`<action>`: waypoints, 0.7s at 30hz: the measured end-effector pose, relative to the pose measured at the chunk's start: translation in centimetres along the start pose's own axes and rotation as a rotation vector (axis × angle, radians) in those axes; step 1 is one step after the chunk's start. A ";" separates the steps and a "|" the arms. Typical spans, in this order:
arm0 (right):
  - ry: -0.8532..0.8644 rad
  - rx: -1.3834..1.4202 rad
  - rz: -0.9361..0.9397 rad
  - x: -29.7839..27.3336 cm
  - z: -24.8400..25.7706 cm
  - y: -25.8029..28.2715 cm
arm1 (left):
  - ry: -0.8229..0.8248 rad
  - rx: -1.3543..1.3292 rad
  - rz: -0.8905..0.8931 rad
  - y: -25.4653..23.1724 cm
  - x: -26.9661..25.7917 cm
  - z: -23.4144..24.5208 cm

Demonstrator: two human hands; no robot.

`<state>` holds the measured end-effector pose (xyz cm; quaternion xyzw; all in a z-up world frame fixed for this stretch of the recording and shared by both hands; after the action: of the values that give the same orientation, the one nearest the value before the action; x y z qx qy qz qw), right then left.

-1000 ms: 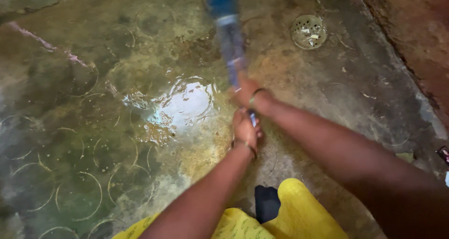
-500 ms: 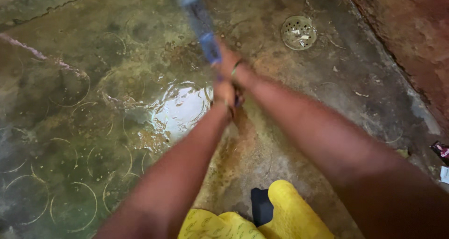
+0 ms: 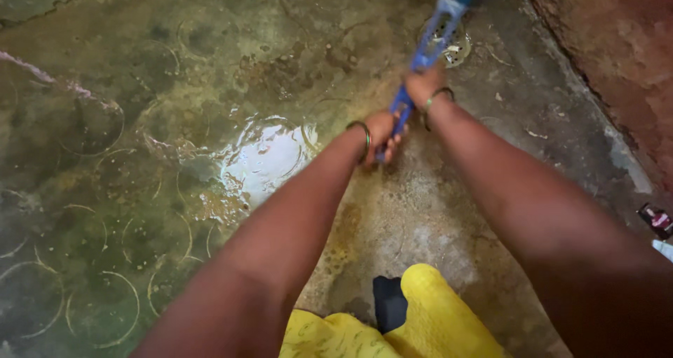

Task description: The person scrubs the wet concrete floor using a long-handled brush, moving the brush in back-and-forth and circular motions across the surface.

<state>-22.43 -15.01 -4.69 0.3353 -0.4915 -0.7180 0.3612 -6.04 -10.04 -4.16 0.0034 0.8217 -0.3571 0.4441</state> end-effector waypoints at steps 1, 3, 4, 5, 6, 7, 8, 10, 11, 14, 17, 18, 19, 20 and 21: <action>0.003 -0.017 -0.045 -0.7 1.1 -0.1 | 0.040 0.056 0.004 1.1 -0.7 -0.8; -0.112 -0.036 -0.075 -3.9 3.8 -1.1 | 0.098 0.193 0.046 3.0 -1.7 -2.6; -0.221 -0.060 -0.101 -6.1 5.3 -1.8 | 0.116 0.274 0.084 3.7 -1.9 -3.7; -0.338 -0.083 -0.133 -8.4 7.0 -2.4 | 0.123 0.290 0.092 4.3 -2.0 -4.9; -0.454 -0.107 -0.166 -10.4 8.4 -2.9 | 0.141 0.428 0.086 4.7 -2.2 -6.0; -0.571 -0.142 -0.199 -11.7 9.9 -3.3 | 0.167 0.560 0.078 5.2 -2.3 -7.2; -0.587 -0.145 -0.207 -12.5 10.9 -3.7 | 0.182 0.569 0.083 5.5 -2.4 -8.2; -0.611 -0.145 -0.149 -13.0 12.1 -4.5 | 0.099 0.740 0.088 5.6 -2.6 -9.9; -0.600 -0.140 -0.103 -12.4 11.9 -4.8 | 0.105 0.750 0.089 5.7 -2.7 -10.2; -0.481 -0.146 0.020 -10.7 10.4 -5.4 | -0.106 0.628 -0.098 7.1 -3.7 -10.5; -0.300 -0.047 0.048 -9.3 8.8 -3.0 | -0.157 0.360 -0.046 7.6 -4.1 -11.9; -0.302 -0.050 0.047 -9.7 9.3 -1.8 | -0.205 0.246 -0.053 7.5 -3.9 -13.5; -0.263 -0.116 -0.048 -10.0 9.7 -0.8 | -0.255 0.135 -0.062 7.4 -3.8 -14.4; -0.222 -0.181 -0.143 -10.6 10.1 -0.2 | -0.252 0.138 -0.062 7.2 -3.8 -14.6; -0.294 -0.038 -0.219 -11.5 10.7 -0.2 | -0.246 0.278 -0.063 7.2 -3.7 -15.1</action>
<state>-25.51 -0.24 -0.35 0.2711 -0.4858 -0.8036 0.2116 -12.44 5.35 -0.32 -0.0047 0.7037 -0.4786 0.5251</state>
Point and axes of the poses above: each hand's wrist, its own x-axis towards the middle knuckle, its own z-axis out of the back of the hand, y = z × x, the point moved 1 cm from there along x, towards the middle knuckle, and after that the axes turned 15 degrees about x, right-handed, at the moved point
